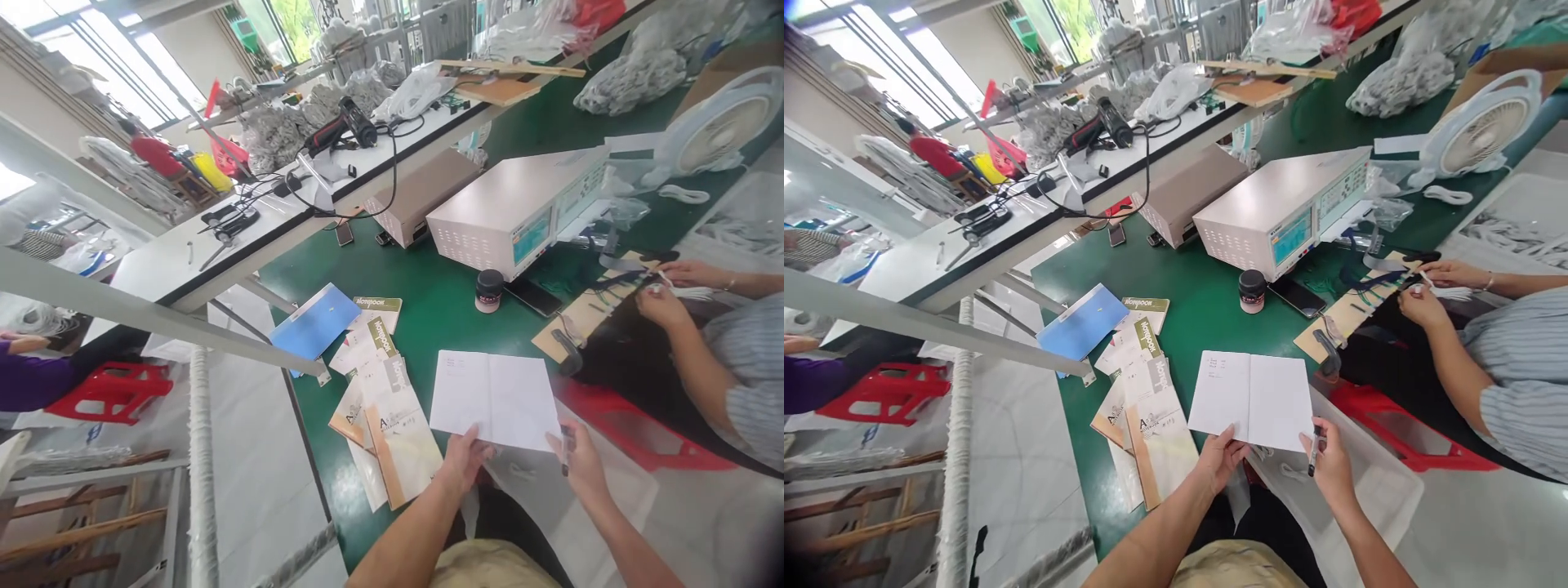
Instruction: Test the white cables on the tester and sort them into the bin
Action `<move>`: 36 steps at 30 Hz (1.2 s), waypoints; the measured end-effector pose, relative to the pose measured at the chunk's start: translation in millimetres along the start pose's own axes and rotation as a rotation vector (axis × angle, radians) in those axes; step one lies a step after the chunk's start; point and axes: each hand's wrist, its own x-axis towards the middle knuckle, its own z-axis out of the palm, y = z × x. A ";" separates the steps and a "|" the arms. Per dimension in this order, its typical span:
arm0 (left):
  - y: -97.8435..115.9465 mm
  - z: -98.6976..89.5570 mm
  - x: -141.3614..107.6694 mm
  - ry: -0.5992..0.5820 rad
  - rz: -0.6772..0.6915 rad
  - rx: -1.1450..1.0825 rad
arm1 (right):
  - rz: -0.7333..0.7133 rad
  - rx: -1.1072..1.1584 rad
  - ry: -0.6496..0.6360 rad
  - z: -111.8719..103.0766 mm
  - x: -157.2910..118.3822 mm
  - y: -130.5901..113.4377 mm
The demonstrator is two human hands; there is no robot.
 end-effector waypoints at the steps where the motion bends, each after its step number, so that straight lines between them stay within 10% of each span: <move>1: -1.2 -0.3 1.4 0.039 0.040 0.047 | 0.023 0.024 -0.009 2.1 -1.6 1.3; 5: 1.2 -4.7 2.1 0.144 0.415 0.481 | 0.089 0.196 -0.078 16.6 -14.2 3.0; 9: 6.9 -9.9 1.7 -0.021 1.065 1.325 | 0.205 0.498 -0.043 38.3 -31.4 9.4; 12: 3.6 -10.2 7.1 -0.053 1.282 1.754 | 0.344 0.681 -0.015 51.1 -37.2 16.6; 36: 6.5 -3.4 10.5 -0.170 1.187 2.028 | 0.402 0.658 -0.047 55.0 -32.3 27.8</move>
